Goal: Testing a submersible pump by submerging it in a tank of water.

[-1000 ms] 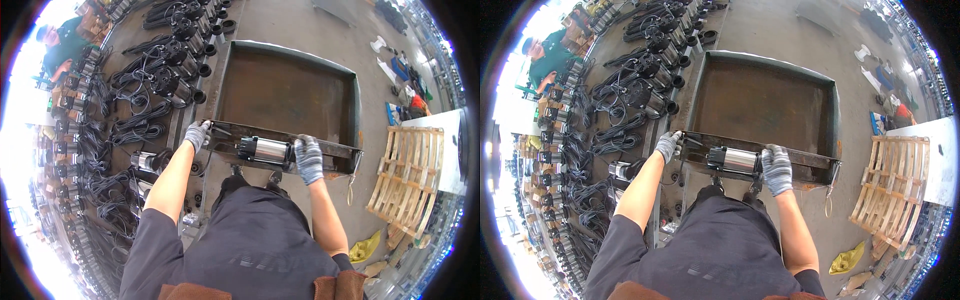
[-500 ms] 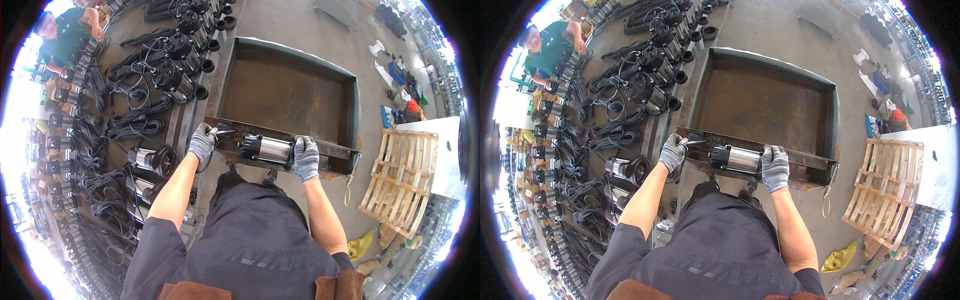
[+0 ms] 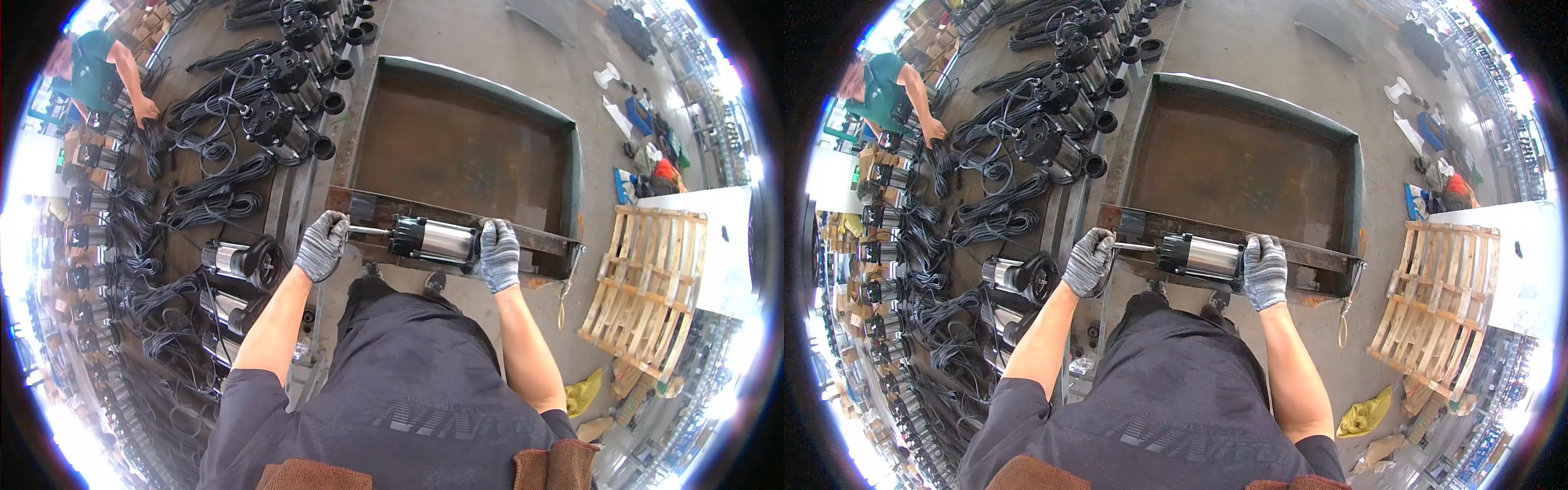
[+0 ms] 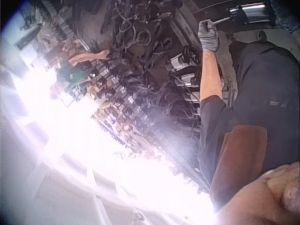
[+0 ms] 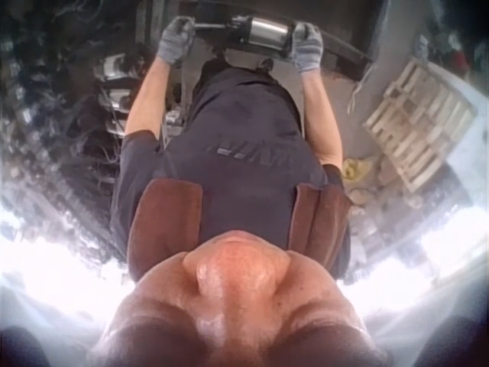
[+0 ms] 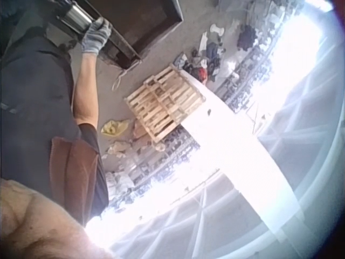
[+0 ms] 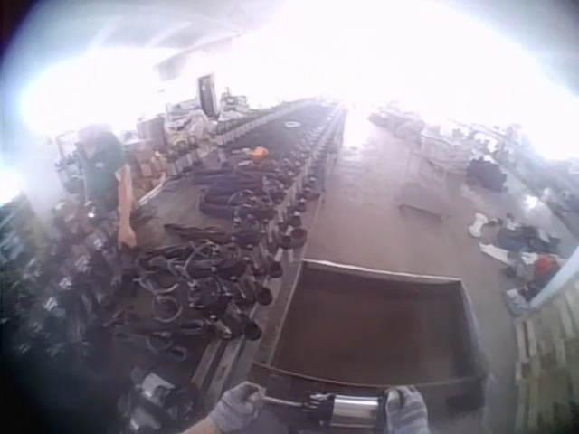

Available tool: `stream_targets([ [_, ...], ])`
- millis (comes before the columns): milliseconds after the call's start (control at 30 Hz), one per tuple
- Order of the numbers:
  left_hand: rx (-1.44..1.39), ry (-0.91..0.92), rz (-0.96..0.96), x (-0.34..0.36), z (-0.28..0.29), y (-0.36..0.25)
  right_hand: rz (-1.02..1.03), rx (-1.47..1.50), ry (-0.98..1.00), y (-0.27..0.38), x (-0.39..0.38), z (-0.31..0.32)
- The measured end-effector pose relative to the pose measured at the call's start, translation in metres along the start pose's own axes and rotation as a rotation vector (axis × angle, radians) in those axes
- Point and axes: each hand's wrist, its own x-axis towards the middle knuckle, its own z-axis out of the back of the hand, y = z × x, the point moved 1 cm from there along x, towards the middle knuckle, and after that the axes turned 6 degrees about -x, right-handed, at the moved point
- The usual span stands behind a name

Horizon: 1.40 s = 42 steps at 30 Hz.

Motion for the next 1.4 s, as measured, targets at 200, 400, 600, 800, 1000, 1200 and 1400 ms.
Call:
stream_targets([
  [200, -0.142, 0.076, 0.368, 0.013, -0.001, -0.028, -0.018, -0.003, 0.009, -0.002, -0.001, 0.0],
  [400, -0.234, 0.178, 0.76, 0.026, 0.011, -0.017, -0.155, -0.142, 0.148, 0.007, 0.012, 0.007],
  [600, 0.3, 0.455, 0.33, 0.032, 0.011, -0.017, -0.09, -0.29, 0.334, 0.032, 0.024, 0.014],
  [800, 0.41, 0.413, 0.126, 0.04, 0.006, 0.013, 0.022, -0.293, 0.282, 0.019, 0.022, 0.006],
  [1000, -0.304, 0.458, 0.462, 0.037, 0.011, -0.004, 0.035, -0.287, 0.268, 0.02, 0.022, 0.008],
  [1200, 0.093, 0.584, 0.148, 0.048, 0.015, 0.0, 0.067, -0.314, 0.267, 0.017, 0.022, 0.006],
  [1400, 0.355, 0.458, 0.177, 0.04, 0.0, -0.016, 0.054, -0.319, 0.276, 0.018, 0.022, 0.006],
])
